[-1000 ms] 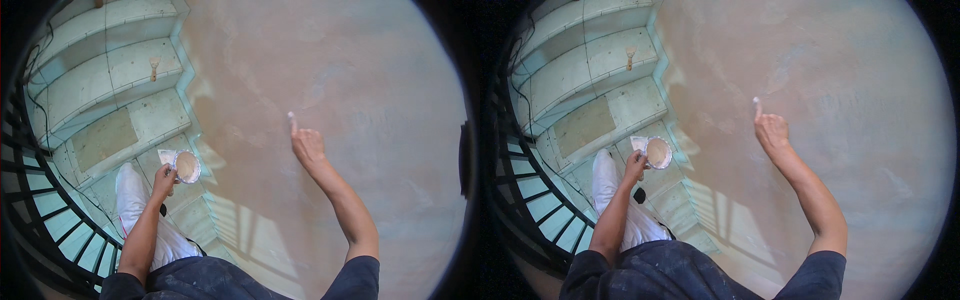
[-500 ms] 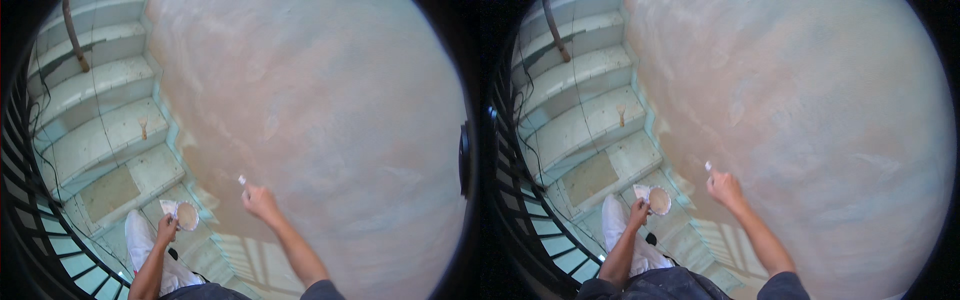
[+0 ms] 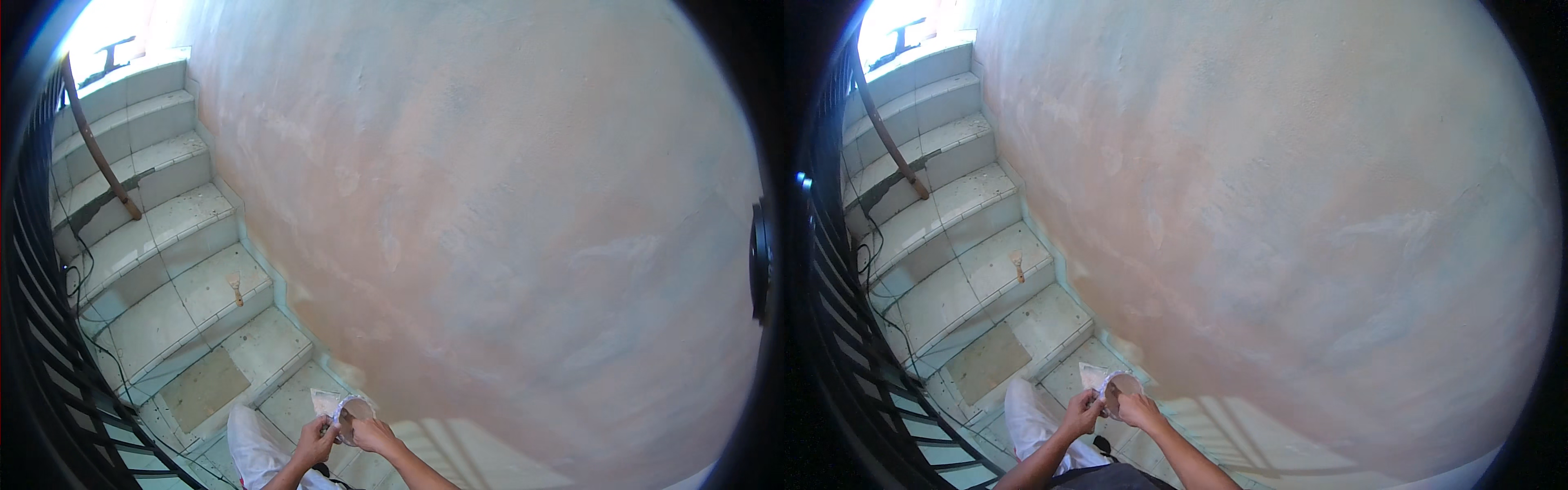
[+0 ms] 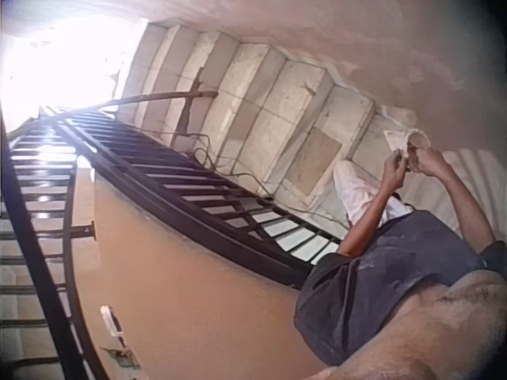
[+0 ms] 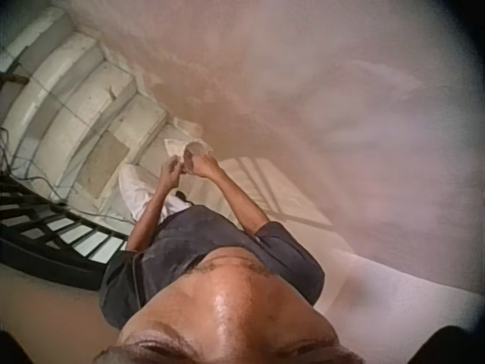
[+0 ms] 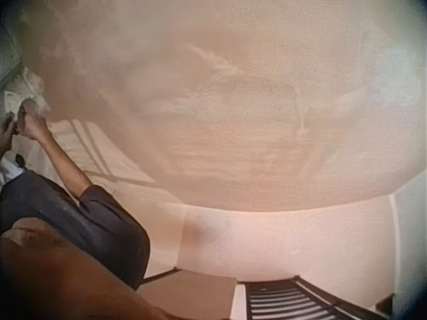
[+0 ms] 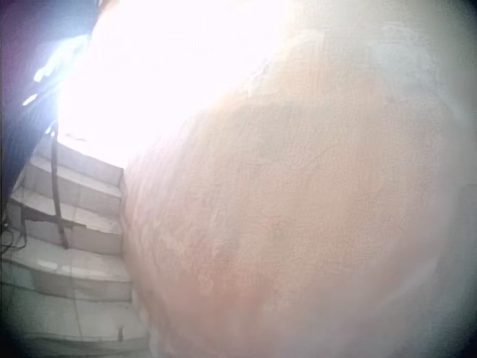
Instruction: The person applies wall filler to cracks and holes on a wall using their fingers and a small container.
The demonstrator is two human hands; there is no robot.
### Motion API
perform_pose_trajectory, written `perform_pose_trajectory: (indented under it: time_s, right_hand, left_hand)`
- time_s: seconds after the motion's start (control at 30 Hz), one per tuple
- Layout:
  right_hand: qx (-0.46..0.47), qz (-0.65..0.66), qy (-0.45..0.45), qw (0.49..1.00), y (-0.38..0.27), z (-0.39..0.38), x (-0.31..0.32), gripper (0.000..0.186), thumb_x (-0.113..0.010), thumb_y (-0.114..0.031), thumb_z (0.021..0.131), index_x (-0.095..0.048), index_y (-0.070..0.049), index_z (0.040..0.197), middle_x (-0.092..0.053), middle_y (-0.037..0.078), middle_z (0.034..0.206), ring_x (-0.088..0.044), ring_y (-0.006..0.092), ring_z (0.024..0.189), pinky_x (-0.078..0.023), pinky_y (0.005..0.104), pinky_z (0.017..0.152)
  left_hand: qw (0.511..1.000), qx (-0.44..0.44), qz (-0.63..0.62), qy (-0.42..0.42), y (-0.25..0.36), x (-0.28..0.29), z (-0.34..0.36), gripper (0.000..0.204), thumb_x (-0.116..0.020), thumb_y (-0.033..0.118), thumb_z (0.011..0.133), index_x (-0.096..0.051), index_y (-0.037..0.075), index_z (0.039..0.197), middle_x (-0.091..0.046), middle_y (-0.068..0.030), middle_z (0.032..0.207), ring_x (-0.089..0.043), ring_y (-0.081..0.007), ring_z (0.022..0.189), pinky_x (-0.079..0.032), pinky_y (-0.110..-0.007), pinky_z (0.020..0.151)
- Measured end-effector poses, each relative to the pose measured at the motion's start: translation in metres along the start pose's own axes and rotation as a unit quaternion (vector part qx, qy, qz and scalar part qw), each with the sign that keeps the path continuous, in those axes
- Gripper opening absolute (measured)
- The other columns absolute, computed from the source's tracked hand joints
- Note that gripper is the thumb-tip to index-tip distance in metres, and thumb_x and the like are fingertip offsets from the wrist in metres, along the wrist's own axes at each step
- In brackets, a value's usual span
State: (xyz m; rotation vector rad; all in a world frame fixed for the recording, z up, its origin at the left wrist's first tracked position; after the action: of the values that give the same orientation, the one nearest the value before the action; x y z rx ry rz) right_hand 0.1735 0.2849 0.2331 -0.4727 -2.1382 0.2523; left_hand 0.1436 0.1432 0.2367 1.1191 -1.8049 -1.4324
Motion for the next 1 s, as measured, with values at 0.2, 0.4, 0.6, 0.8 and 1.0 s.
perform_pose_trajectory:
  time_s: [0.2,0.4,0.6,0.8,1.0]
  right_hand:
    - [0.043,-0.039,-0.055,0.997,-0.006,-0.014,0.001,0.041,-0.043,-0.009,0.080,-0.060,-0.014,0.116,-0.064,0.025,0.097,-0.062,0.0401,0.092,-0.050,0.0474,0.078]
    - [0.069,-0.022,-0.103,0.992,-0.001,-0.018,-0.006,0.034,-0.047,-0.009,0.079,-0.065,-0.006,0.106,-0.064,0.023,0.104,-0.062,0.0372,0.098,-0.050,0.0462,0.082]
    - [0.070,0.012,-0.088,0.994,-0.001,-0.024,0.023,0.038,-0.047,-0.012,0.080,-0.064,-0.014,0.115,-0.064,0.021,0.104,-0.062,0.0356,0.095,-0.049,0.0429,0.082]
    - [0.130,0.317,0.236,0.910,0.009,-0.042,0.162,0.032,-0.054,-0.007,0.085,-0.062,-0.010,0.116,-0.056,0.000,0.070,-0.048,0.0079,0.062,-0.044,0.0263,0.060]
    - [0.188,-0.003,0.640,0.745,-0.058,-0.105,0.354,0.038,-0.051,-0.005,0.085,-0.054,0.000,0.122,-0.058,0.017,0.070,-0.059,0.0277,0.059,-0.048,0.0353,0.056]
  left_hand:
    - [0.999,-0.046,0.020,0.010,0.010,0.004,-0.001,0.017,-0.058,0.013,0.090,-0.059,-0.003,0.088,-0.062,-0.0058,0.073,-0.058,-0.0100,0.061,-0.050,-0.026,0.056]
    - [0.996,0.003,0.084,0.004,0.016,0.006,-0.003,0.016,-0.059,0.015,0.089,-0.060,-0.001,0.086,-0.061,-0.0054,0.069,-0.056,-0.0091,0.062,-0.046,-0.025,0.054]
    - [0.990,-0.056,0.128,0.001,0.024,0.010,-0.001,0.017,-0.059,0.015,0.089,-0.059,-0.001,0.082,-0.060,-0.0059,0.067,-0.057,-0.0096,0.063,-0.048,-0.026,0.057]
    - [0.998,-0.027,-0.032,0.039,0.044,0.030,0.027,0.015,-0.056,0.012,0.091,-0.057,-0.001,0.084,-0.059,-0.0045,0.073,-0.057,-0.0101,0.064,-0.052,-0.027,0.062]
    - [0.992,-0.004,-0.113,0.049,0.068,0.069,0.045,0.015,-0.052,0.015,0.095,-0.052,0.004,0.085,-0.054,-0.0016,0.074,-0.055,-0.0093,0.066,-0.054,-0.030,0.063]
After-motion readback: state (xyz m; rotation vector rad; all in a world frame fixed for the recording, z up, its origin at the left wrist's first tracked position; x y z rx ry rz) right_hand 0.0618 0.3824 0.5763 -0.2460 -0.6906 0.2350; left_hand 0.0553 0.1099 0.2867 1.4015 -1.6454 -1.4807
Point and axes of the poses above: each hand's wrist, its own z-axis towards the middle knuckle, its own x-axis out of the back of the hand, y = z × x, the point moved 6 cm from there along z, towards the middle knuckle
